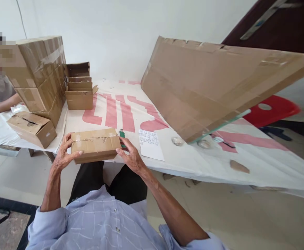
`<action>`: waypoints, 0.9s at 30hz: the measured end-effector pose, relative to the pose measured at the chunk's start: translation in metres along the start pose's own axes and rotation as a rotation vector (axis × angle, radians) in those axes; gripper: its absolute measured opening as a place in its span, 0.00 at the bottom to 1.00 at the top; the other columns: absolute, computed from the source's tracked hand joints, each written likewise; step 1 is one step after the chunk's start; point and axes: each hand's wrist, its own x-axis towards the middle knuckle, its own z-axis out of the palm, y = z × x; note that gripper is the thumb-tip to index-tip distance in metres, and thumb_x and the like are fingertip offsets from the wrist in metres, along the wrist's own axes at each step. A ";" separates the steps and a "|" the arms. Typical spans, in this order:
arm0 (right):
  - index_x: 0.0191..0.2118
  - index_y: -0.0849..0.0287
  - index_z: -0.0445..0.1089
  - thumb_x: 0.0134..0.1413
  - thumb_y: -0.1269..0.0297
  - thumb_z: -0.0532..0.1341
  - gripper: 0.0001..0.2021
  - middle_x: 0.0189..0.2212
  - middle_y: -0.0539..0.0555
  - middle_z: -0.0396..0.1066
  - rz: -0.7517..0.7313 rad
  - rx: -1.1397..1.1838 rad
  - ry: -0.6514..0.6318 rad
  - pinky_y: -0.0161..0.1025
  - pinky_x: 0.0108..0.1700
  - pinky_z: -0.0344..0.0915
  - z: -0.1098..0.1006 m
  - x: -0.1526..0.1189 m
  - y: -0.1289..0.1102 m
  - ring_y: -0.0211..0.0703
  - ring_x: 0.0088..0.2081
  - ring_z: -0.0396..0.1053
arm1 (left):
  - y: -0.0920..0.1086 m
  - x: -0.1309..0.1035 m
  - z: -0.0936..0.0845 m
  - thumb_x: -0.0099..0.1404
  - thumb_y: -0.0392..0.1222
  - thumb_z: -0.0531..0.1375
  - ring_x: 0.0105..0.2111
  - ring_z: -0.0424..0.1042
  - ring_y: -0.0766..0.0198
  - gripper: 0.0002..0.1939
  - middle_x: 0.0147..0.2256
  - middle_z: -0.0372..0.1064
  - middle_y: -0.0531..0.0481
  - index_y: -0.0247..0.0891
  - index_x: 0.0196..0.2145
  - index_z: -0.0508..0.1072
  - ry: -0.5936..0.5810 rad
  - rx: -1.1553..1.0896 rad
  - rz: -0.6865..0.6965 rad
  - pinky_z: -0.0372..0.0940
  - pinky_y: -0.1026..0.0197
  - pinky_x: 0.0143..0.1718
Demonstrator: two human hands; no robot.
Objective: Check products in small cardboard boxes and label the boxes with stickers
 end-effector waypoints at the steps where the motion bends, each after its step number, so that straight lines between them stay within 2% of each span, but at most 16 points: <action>1: 0.65 0.53 0.69 0.68 0.48 0.62 0.26 0.63 0.63 0.72 0.003 -0.008 0.023 0.51 0.53 0.77 -0.006 0.003 0.003 0.55 0.58 0.75 | -0.001 0.001 -0.001 0.61 0.67 0.70 0.71 0.59 0.39 0.31 0.67 0.62 0.39 0.46 0.54 0.81 0.011 0.010 0.002 0.60 0.38 0.71; 5: 0.57 0.54 0.73 0.70 0.47 0.57 0.21 0.54 0.61 0.77 0.060 -0.120 0.227 0.49 0.50 0.76 -0.040 0.016 0.025 0.52 0.50 0.77 | -0.005 0.007 -0.009 0.61 0.66 0.71 0.69 0.62 0.41 0.28 0.63 0.65 0.41 0.46 0.50 0.81 0.072 0.044 0.019 0.59 0.38 0.71; 7: 0.54 0.56 0.74 0.68 0.47 0.56 0.21 0.51 0.61 0.78 0.120 -0.228 0.266 0.49 0.48 0.75 -0.051 0.021 0.037 0.51 0.47 0.76 | -0.008 0.009 -0.014 0.60 0.65 0.71 0.69 0.62 0.40 0.27 0.62 0.67 0.43 0.47 0.50 0.82 0.105 0.063 0.017 0.60 0.38 0.71; 10: 0.53 0.58 0.74 0.67 0.50 0.59 0.19 0.52 0.62 0.77 0.322 -0.468 0.170 0.48 0.50 0.72 -0.048 0.030 0.049 0.51 0.46 0.76 | -0.012 0.009 -0.019 0.60 0.65 0.72 0.69 0.62 0.40 0.27 0.62 0.66 0.42 0.48 0.50 0.82 0.146 0.080 -0.009 0.62 0.37 0.69; 13: 0.56 0.59 0.73 0.67 0.49 0.63 0.21 0.56 0.64 0.75 0.519 -0.738 -0.019 0.48 0.54 0.69 -0.029 0.040 0.050 0.56 0.55 0.75 | -0.013 0.006 -0.019 0.60 0.65 0.72 0.69 0.62 0.39 0.29 0.64 0.63 0.41 0.48 0.52 0.81 0.157 0.088 -0.027 0.64 0.36 0.68; 16: 0.56 0.63 0.72 0.68 0.50 0.64 0.21 0.58 0.69 0.73 0.547 -0.917 -0.136 0.48 0.54 0.68 -0.009 0.048 0.048 0.62 0.60 0.71 | -0.011 0.000 -0.015 0.59 0.65 0.73 0.70 0.60 0.39 0.30 0.66 0.60 0.41 0.47 0.52 0.80 0.138 0.083 0.009 0.60 0.35 0.71; 20: 0.54 0.64 0.72 0.71 0.61 0.58 0.14 0.56 0.69 0.73 0.533 -0.974 -0.181 0.45 0.50 0.66 -0.001 0.053 0.052 0.60 0.57 0.73 | -0.010 -0.005 -0.009 0.60 0.67 0.72 0.72 0.57 0.39 0.32 0.68 0.58 0.39 0.46 0.55 0.79 0.091 0.043 0.047 0.55 0.35 0.73; 23: 0.50 0.63 0.73 0.70 0.66 0.53 0.14 0.50 0.67 0.75 0.541 -0.909 -0.089 0.43 0.46 0.64 -0.009 0.053 0.053 0.55 0.49 0.75 | -0.012 -0.007 -0.005 0.60 0.67 0.72 0.73 0.56 0.38 0.34 0.69 0.57 0.39 0.45 0.56 0.79 0.072 0.024 0.046 0.55 0.35 0.74; 25: 0.46 0.62 0.74 0.67 0.66 0.51 0.15 0.41 0.63 0.76 0.520 -0.804 0.056 0.42 0.42 0.63 -0.021 0.053 0.048 0.53 0.43 0.73 | -0.014 -0.007 -0.002 0.60 0.67 0.72 0.73 0.56 0.38 0.34 0.70 0.57 0.38 0.45 0.57 0.79 0.057 0.011 0.046 0.53 0.35 0.74; 27: 0.43 0.60 0.74 0.66 0.61 0.52 0.15 0.33 0.57 0.73 0.416 -0.641 0.202 0.42 0.38 0.62 -0.034 0.054 0.034 0.51 0.37 0.70 | -0.014 -0.006 0.000 0.60 0.68 0.71 0.73 0.55 0.38 0.35 0.69 0.57 0.37 0.45 0.57 0.79 0.040 -0.005 0.051 0.52 0.35 0.75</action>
